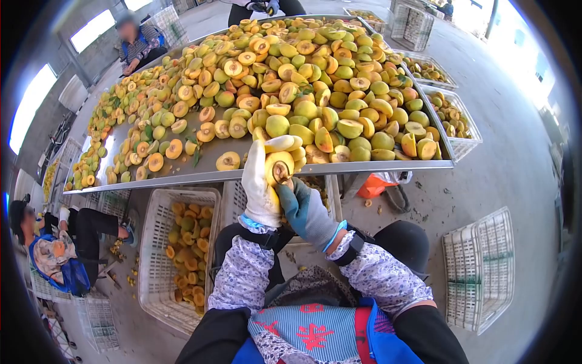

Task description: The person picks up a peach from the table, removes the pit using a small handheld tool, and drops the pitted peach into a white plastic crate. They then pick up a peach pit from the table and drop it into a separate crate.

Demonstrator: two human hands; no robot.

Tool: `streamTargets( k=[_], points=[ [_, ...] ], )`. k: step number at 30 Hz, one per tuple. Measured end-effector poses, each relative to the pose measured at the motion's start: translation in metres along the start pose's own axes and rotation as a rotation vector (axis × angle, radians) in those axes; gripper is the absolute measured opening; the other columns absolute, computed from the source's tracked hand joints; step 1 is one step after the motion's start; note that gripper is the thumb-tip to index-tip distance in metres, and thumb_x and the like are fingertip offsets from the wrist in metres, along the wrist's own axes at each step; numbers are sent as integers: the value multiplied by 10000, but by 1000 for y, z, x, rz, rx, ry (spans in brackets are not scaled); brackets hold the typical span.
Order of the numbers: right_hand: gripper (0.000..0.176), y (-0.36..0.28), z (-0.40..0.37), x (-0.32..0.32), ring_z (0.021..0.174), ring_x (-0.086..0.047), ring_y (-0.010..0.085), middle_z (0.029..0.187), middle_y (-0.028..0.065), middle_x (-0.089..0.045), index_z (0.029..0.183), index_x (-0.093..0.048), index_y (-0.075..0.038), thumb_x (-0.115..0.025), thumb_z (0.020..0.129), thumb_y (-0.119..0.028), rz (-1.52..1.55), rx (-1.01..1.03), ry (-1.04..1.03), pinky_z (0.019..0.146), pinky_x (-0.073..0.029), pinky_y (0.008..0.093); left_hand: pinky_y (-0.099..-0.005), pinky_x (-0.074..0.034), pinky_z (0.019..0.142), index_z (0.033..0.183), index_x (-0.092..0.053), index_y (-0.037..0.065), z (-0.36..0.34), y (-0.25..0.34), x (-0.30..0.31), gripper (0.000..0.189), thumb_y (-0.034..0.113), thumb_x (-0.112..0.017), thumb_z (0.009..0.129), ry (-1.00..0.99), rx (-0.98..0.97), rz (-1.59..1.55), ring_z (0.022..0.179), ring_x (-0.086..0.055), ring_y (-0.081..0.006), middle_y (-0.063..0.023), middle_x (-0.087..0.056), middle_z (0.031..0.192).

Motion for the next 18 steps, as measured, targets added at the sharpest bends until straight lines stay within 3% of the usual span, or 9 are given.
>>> streamTargets(
  k=[3, 6, 9, 13, 16, 18],
  points=[
    [340, -3, 0, 0, 718, -606, 138, 799, 88, -692, 1026, -636, 6, -513, 1062, -308, -39, 26, 8, 676, -515, 341, -356, -603, 816, 1197, -590, -55, 1, -2, 3, 538, 409, -337, 1101, 7, -20, 12, 898, -719, -260, -181, -700, 1069],
    [358, 1, 0, 0, 872, -701, 426, 910, 246, -713, 1085, -663, -5, -567, 1027, -345, 32, -78, -74, 734, -535, 440, -359, -599, 833, 1182, -593, -53, 0, 1, 3, 542, 415, -331, 1102, -77, -42, 115, 877, -716, -254, -182, -703, 1070],
    [358, 21, -1, 2, 834, -717, 352, 913, 239, -718, 1072, -668, 4, -568, 1031, -337, -118, -59, -108, 741, -529, 434, -375, -591, 849, 1186, -595, -50, 6, -4, 7, 541, 418, -336, 1100, -205, 72, 218, 862, -713, -251, -184, -706, 1073],
    [380, 15, -3, 4, 725, -670, 220, 788, 136, -687, 1036, -657, -1, -529, 1051, -359, -82, -38, -127, 671, -514, 368, -386, -579, 856, 1248, -591, -37, 7, -9, 7, 530, 414, -355, 1097, -279, 220, 187, 896, -707, -247, -176, -703, 1108],
    [415, 11, -2, -2, 591, -596, 141, 684, 36, -608, 967, -633, -37, -476, 1070, -407, 188, -92, -53, 547, -480, 288, -370, -577, 841, 1308, -578, -22, -2, 6, -16, 532, 419, -372, 1092, -42, -31, -45, 932, -696, -242, -158, -693, 1137],
    [446, -8, -7, -3, 505, -547, 128, 638, 20, -563, 921, -621, -54, -456, 1071, -440, 355, -238, -60, 463, -442, 278, -364, -578, 841, 1332, -569, -16, 1, 5, -11, 538, 425, -378, 1090, -95, -98, 101, 953, -689, -238, -147, -684, 1152]
  ],
)
Point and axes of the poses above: each hand's wrist, its own z-axis towards the middle knuckle, its own x-axis out of the back of the hand, y = z × x, the point moved 7 cm from there along z, towards the middle knuckle
